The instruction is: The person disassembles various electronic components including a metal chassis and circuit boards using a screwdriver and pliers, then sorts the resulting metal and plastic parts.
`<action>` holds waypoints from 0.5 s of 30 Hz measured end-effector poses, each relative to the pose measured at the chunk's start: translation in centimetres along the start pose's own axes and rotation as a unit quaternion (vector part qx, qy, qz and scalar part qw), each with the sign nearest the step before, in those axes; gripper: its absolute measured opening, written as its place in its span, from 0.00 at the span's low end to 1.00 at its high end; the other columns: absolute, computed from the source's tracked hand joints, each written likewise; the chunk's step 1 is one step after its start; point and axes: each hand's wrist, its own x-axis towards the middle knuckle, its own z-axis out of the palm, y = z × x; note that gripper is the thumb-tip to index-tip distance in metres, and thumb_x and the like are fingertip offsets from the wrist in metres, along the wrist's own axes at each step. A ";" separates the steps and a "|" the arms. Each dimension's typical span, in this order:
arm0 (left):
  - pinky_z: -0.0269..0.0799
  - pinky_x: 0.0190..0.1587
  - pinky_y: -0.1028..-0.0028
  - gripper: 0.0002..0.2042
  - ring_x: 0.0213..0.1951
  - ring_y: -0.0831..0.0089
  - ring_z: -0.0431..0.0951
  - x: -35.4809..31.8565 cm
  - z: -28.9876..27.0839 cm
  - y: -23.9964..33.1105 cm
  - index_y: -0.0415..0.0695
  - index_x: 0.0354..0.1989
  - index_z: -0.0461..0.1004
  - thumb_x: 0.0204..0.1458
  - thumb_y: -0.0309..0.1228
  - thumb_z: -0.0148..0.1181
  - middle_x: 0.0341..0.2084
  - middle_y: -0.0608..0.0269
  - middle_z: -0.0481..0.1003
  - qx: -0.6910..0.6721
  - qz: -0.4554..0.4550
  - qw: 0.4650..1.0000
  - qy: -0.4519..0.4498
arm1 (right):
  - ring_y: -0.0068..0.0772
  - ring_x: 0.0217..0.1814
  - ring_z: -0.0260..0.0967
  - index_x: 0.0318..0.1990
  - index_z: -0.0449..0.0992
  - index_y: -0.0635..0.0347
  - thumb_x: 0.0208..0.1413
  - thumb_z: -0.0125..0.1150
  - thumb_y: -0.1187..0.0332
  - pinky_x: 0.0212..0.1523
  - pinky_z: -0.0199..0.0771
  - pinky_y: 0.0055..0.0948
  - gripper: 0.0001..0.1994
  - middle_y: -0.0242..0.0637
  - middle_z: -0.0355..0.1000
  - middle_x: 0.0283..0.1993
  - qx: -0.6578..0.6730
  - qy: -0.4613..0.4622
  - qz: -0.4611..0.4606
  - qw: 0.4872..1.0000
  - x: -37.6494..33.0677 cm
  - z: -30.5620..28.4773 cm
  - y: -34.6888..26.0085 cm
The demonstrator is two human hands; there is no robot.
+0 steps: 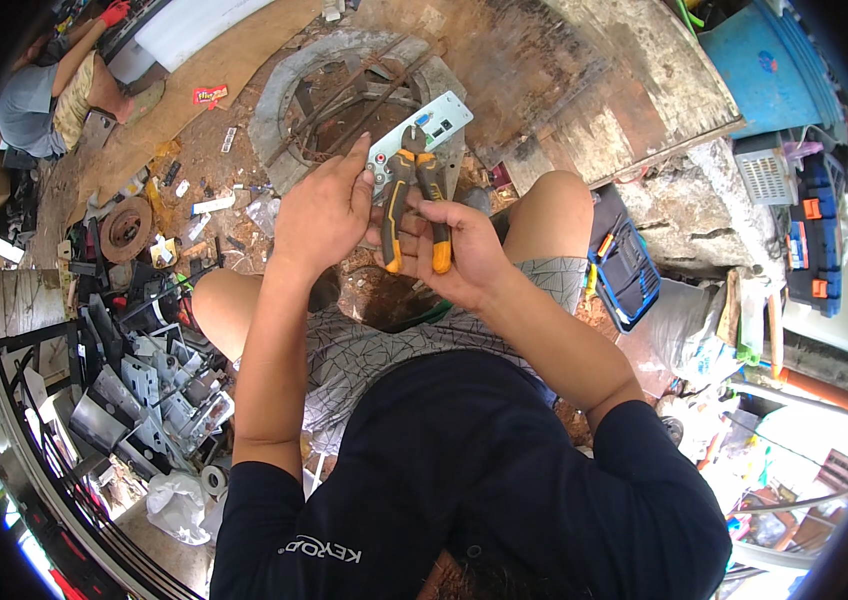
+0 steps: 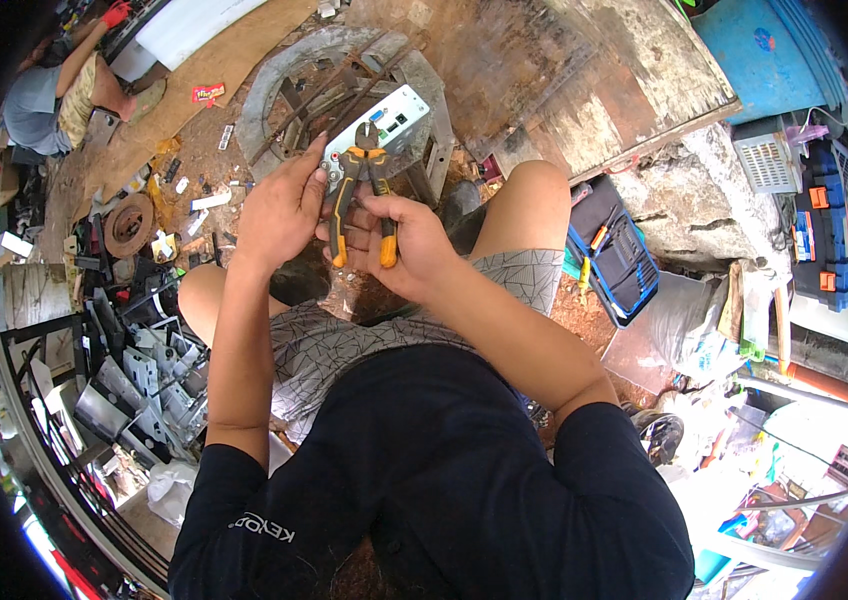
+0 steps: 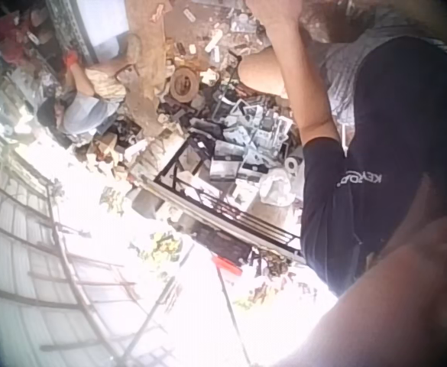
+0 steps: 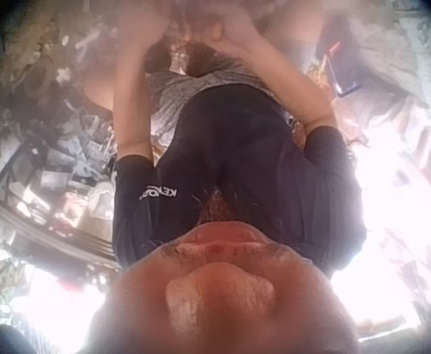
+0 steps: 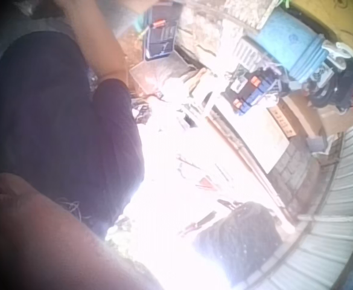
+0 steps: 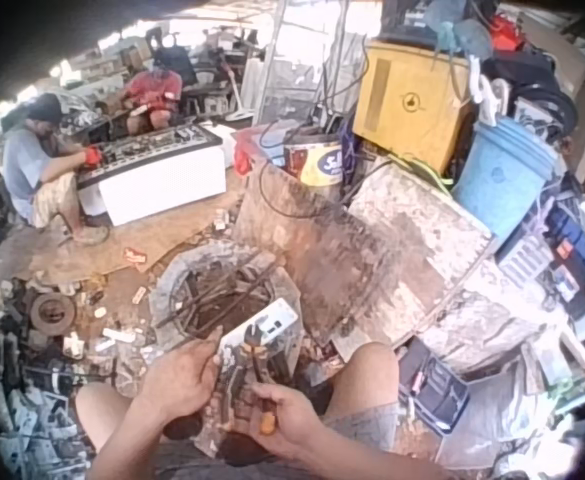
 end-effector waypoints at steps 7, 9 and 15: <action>0.73 0.45 0.58 0.21 0.44 0.52 0.77 0.0 0.0 -0.2 0.47 0.62 0.67 0.61 0.38 0.46 0.44 0.54 0.77 -0.005 0.003 1.000 -0.003 | 0.46 0.52 0.74 0.56 0.68 0.61 0.65 0.40 0.63 0.56 0.72 0.50 0.18 0.46 0.74 0.52 -0.031 -0.026 0.008 0.999 0.6 -1.2 -0.3; 0.73 0.46 0.58 0.21 0.44 0.52 0.77 0.0 -0.1 -0.1 0.47 0.62 0.67 0.61 0.38 0.46 0.44 0.54 0.77 -0.005 0.000 1.000 -0.004 | 0.47 0.51 0.74 0.55 0.68 0.62 0.64 0.41 0.63 0.55 0.72 0.50 0.18 0.48 0.74 0.51 -0.036 -0.034 0.013 0.999 0.5 -1.7 -0.7; 0.73 0.45 0.58 0.21 0.44 0.52 0.77 0.0 0.0 -0.1 0.47 0.62 0.67 0.61 0.38 0.46 0.43 0.54 0.77 -0.001 0.015 1.000 0.007 | 0.49 0.48 0.76 0.53 0.70 0.66 0.61 0.46 0.63 0.51 0.76 0.49 0.19 0.54 0.75 0.48 -0.159 0.014 0.131 0.978 -1.0 -3.4 -7.5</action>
